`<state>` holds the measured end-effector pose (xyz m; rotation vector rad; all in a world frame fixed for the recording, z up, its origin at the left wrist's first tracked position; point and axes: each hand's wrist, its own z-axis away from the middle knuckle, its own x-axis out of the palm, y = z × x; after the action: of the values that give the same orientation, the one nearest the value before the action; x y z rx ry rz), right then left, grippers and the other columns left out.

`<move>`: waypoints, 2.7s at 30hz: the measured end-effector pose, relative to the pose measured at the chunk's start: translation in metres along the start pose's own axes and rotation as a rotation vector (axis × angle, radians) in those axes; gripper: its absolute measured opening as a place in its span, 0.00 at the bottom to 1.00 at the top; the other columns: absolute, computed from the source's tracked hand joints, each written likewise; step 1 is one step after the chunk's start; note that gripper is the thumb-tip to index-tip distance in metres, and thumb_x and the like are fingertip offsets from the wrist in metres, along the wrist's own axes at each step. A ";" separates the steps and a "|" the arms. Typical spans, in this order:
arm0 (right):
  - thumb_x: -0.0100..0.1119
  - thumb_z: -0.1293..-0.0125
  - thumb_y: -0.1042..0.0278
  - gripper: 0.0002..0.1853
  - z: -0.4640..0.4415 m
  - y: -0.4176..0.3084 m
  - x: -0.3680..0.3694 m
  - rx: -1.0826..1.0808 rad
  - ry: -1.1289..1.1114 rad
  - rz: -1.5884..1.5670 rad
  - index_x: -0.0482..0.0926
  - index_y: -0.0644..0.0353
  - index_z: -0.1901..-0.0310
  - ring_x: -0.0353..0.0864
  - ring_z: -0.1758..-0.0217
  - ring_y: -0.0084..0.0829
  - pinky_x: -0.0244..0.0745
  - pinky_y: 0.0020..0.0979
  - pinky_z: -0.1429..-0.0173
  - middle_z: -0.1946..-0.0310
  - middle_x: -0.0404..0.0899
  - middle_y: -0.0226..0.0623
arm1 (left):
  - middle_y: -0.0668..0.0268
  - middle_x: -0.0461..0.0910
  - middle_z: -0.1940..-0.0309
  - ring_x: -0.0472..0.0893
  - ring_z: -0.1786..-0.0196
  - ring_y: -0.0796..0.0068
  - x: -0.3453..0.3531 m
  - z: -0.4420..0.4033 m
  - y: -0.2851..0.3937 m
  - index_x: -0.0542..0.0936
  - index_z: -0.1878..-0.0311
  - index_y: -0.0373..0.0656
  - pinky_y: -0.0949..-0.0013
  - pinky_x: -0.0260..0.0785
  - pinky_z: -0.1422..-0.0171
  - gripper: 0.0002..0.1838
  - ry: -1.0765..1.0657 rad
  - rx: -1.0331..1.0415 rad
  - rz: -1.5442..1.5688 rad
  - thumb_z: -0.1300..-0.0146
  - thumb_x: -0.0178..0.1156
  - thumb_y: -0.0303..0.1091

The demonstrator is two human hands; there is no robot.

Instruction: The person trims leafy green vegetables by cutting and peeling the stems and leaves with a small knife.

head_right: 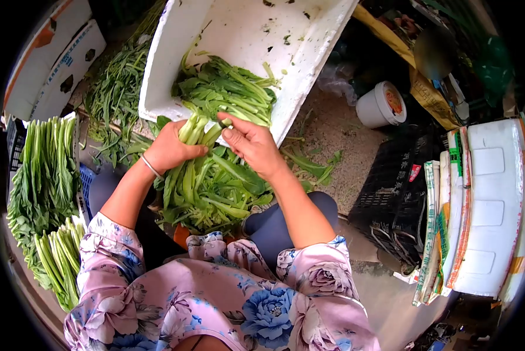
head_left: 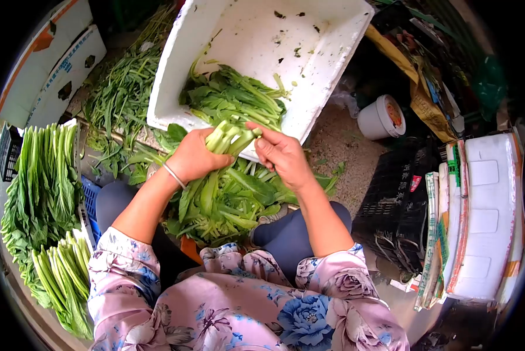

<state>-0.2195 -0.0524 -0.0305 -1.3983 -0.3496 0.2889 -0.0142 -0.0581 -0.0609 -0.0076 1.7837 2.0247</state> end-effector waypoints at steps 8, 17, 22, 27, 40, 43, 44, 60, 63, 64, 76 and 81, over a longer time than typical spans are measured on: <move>0.50 0.31 0.61 0.17 0.003 0.014 -0.018 0.239 -0.240 -0.063 0.74 0.58 0.44 0.53 0.84 0.11 0.50 0.16 0.81 0.84 0.58 0.16 | 0.71 0.79 0.65 0.74 0.64 0.81 -0.022 0.014 0.014 0.78 0.58 0.38 0.74 0.68 0.54 0.23 -0.397 -0.043 0.280 0.62 0.71 0.25; 0.64 0.41 0.61 0.19 0.005 0.027 0.008 0.029 -0.029 0.015 0.75 0.66 0.54 0.69 0.79 0.16 0.64 0.18 0.75 0.72 0.75 0.30 | 0.69 0.79 0.69 0.76 0.67 0.79 -0.007 0.009 0.003 0.78 0.62 0.35 0.73 0.70 0.59 0.17 -0.208 -0.034 0.136 0.59 0.68 0.24; 0.62 0.40 0.65 0.11 -0.002 0.009 -0.006 -0.007 0.163 0.001 0.76 0.64 0.62 0.73 0.77 0.16 0.66 0.18 0.75 0.77 0.75 0.28 | 0.68 0.79 0.69 0.77 0.66 0.78 -0.007 0.010 0.013 0.78 0.63 0.36 0.73 0.70 0.57 0.15 -0.124 -0.057 0.312 0.58 0.68 0.24; 0.57 0.37 0.62 0.10 -0.003 -0.011 -0.074 -0.261 0.485 -0.550 0.74 0.60 0.66 0.74 0.75 0.19 0.60 0.18 0.82 0.76 0.74 0.30 | 0.67 0.79 0.72 0.76 0.69 0.78 -0.031 0.000 0.004 0.77 0.66 0.37 0.73 0.69 0.59 0.12 0.262 0.054 0.144 0.55 0.66 0.27; 0.60 0.39 0.58 0.10 0.001 0.023 -0.139 -0.130 0.554 -1.209 0.75 0.55 0.68 0.75 0.72 0.20 0.58 0.18 0.80 0.71 0.76 0.25 | 0.66 0.78 0.74 0.75 0.71 0.77 -0.040 0.008 0.002 0.77 0.65 0.39 0.72 0.69 0.61 0.12 0.430 0.117 -0.188 0.54 0.65 0.31; 0.60 0.39 0.58 0.10 0.000 0.019 -0.133 -0.139 0.581 -1.176 0.75 0.55 0.68 0.74 0.72 0.20 0.59 0.18 0.80 0.71 0.76 0.25 | 0.61 0.80 0.72 0.78 0.69 0.71 -0.038 0.007 0.001 0.78 0.59 0.38 0.69 0.70 0.60 0.18 0.429 0.113 -0.216 0.54 0.64 0.34; 0.60 0.39 0.58 0.10 0.000 0.019 -0.132 -0.138 0.579 -1.175 0.75 0.55 0.68 0.74 0.72 0.20 0.59 0.18 0.80 0.71 0.76 0.25 | 0.61 0.80 0.72 0.78 0.69 0.71 -0.038 0.007 0.002 0.78 0.59 0.38 0.69 0.70 0.60 0.18 0.432 0.112 -0.215 0.54 0.64 0.34; 0.61 0.40 0.65 0.11 -0.005 0.008 -0.016 -0.087 0.014 0.281 0.77 0.65 0.66 0.73 0.76 0.17 0.69 0.21 0.71 0.76 0.74 0.28 | 0.67 0.80 0.67 0.77 0.64 0.81 -0.018 0.013 0.011 0.78 0.56 0.37 0.75 0.70 0.55 0.17 -0.112 0.007 0.149 0.53 0.62 0.28; 0.60 0.39 0.68 0.09 -0.014 0.016 0.005 -0.107 -0.114 0.179 0.76 0.67 0.66 0.73 0.75 0.17 0.70 0.21 0.70 0.76 0.74 0.28 | 0.66 0.81 0.66 0.78 0.62 0.80 -0.008 0.012 0.020 0.77 0.52 0.36 0.75 0.70 0.53 0.20 -0.216 0.035 0.295 0.52 0.61 0.26; 0.60 0.39 0.69 0.09 -0.017 0.017 0.007 -0.127 -0.124 0.158 0.76 0.67 0.66 0.73 0.75 0.17 0.70 0.21 0.70 0.76 0.74 0.28 | 0.66 0.81 0.66 0.78 0.63 0.80 -0.007 0.012 0.023 0.77 0.52 0.36 0.75 0.70 0.53 0.20 -0.264 0.011 0.326 0.52 0.60 0.27; 0.60 0.39 0.69 0.14 -0.019 0.014 0.006 -0.223 -0.010 0.266 0.77 0.64 0.53 0.75 0.61 0.18 0.73 0.22 0.56 0.63 0.78 0.29 | 0.71 0.76 0.73 0.72 0.70 0.82 -0.006 0.013 0.021 0.77 0.65 0.36 0.74 0.68 0.62 0.15 -0.110 0.037 0.134 0.59 0.64 0.27; 0.57 0.37 0.69 0.16 -0.021 0.018 0.005 -0.215 -0.107 0.216 0.74 0.63 0.48 0.75 0.59 0.18 0.73 0.23 0.54 0.59 0.77 0.31 | 0.69 0.77 0.70 0.74 0.67 0.80 -0.006 0.012 0.014 0.76 0.59 0.37 0.74 0.69 0.58 0.18 -0.175 0.070 0.171 0.58 0.64 0.27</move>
<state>-0.2067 -0.0664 -0.0512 -1.6391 -0.3248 0.5165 -0.0104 -0.0498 -0.0440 0.3447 1.7953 2.0066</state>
